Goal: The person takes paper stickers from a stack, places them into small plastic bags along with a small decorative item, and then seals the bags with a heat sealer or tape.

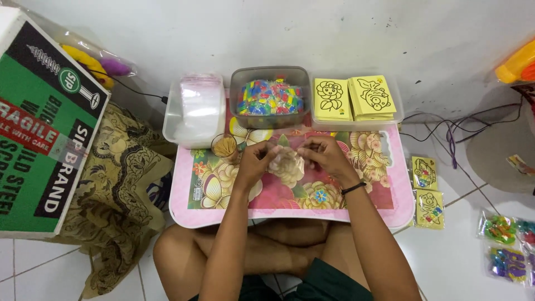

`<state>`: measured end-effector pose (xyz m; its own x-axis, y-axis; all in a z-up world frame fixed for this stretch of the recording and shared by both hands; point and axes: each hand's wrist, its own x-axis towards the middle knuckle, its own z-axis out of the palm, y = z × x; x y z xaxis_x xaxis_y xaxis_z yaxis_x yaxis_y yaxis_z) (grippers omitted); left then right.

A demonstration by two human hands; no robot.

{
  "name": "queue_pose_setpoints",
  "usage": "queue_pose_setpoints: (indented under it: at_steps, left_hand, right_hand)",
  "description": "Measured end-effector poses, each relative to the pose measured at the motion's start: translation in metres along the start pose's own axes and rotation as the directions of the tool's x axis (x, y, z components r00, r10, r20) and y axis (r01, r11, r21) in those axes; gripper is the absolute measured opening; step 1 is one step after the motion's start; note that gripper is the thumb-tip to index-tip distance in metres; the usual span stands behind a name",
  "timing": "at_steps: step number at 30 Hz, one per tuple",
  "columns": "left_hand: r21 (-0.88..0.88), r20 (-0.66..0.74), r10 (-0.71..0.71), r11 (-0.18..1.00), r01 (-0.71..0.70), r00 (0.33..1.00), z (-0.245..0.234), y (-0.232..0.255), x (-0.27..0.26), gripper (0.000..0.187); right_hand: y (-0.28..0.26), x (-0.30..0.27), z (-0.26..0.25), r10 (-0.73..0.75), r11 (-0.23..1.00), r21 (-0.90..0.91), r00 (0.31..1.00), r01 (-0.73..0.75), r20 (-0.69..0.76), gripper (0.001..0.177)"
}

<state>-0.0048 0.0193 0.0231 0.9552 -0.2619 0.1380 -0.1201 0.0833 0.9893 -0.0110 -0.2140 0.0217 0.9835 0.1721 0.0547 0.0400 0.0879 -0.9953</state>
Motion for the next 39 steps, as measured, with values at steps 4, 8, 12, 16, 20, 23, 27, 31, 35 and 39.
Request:
queue_pose_setpoints:
  at_steps: [4, 8, 12, 16, 20, 23, 27, 31, 35, 39]
  left_hand:
    - [0.004, 0.05, 0.03, 1.0, -0.03, 0.998, 0.0, 0.005, 0.0, 0.03]
    - [0.019, 0.087, 0.033, 0.999, -0.035, 0.996, 0.0, 0.008, -0.002, 0.022]
    - [0.032, 0.067, 0.012, 0.999, -0.014, 0.998, -0.002, -0.003, -0.001, 0.018]
    - [0.037, 0.061, 0.017, 0.999, -0.019, 0.998, 0.001, 0.003, -0.002, 0.01]
    - [0.039, 0.08, 0.001, 0.999, -0.004, 0.997, -0.001, -0.002, -0.001, 0.012]
    - [0.047, 0.103, 0.003, 0.999, -0.008, 0.995, -0.001, 0.0, -0.002, 0.016]
    - [0.063, 0.132, -0.003, 0.998, -0.005, 0.991, 0.002, 0.011, -0.004, 0.015]
    - [0.081, 0.132, 0.015, 0.996, -0.026, 0.991, -0.001, -0.005, -0.002, 0.013]
    - [0.068, 0.091, 0.011, 0.998, -0.017, 0.996, 0.001, -0.001, -0.002, 0.014]
    - [0.081, 0.074, 0.003, 0.997, -0.009, 0.997, 0.002, 0.0, -0.002, 0.015]
  right_hand:
    - [0.016, 0.001, -0.009, 0.002, 1.0, 0.019, 0.997, 0.0, -0.074, 0.016]
    - [0.011, -0.002, -0.008, -0.012, 0.999, 0.031, 0.997, 0.014, -0.079, 0.016]
    - [-0.005, -0.008, 0.0, -0.04, 0.999, 0.008, 0.997, 0.041, -0.06, 0.009]
    - [0.003, -0.007, -0.004, -0.063, 0.998, 0.0, 0.997, 0.063, -0.048, 0.009]
    - [0.019, -0.004, -0.011, -0.076, 0.995, 0.056, 0.993, 0.081, -0.088, 0.01]
    - [0.016, -0.006, -0.009, -0.059, 0.991, 0.109, 0.991, 0.072, -0.117, 0.014]
    - [0.015, -0.005, -0.008, -0.078, 0.993, 0.082, 0.991, 0.087, -0.109, 0.018]
    - [0.013, -0.005, -0.007, -0.079, 0.993, 0.077, 0.991, 0.088, -0.109, 0.02]
    - [0.014, -0.003, -0.01, -0.173, 0.96, 0.209, 0.981, 0.187, -0.084, 0.056]
    - [0.006, -0.006, -0.006, -0.213, 0.963, 0.167, 0.977, 0.211, -0.009, 0.072]
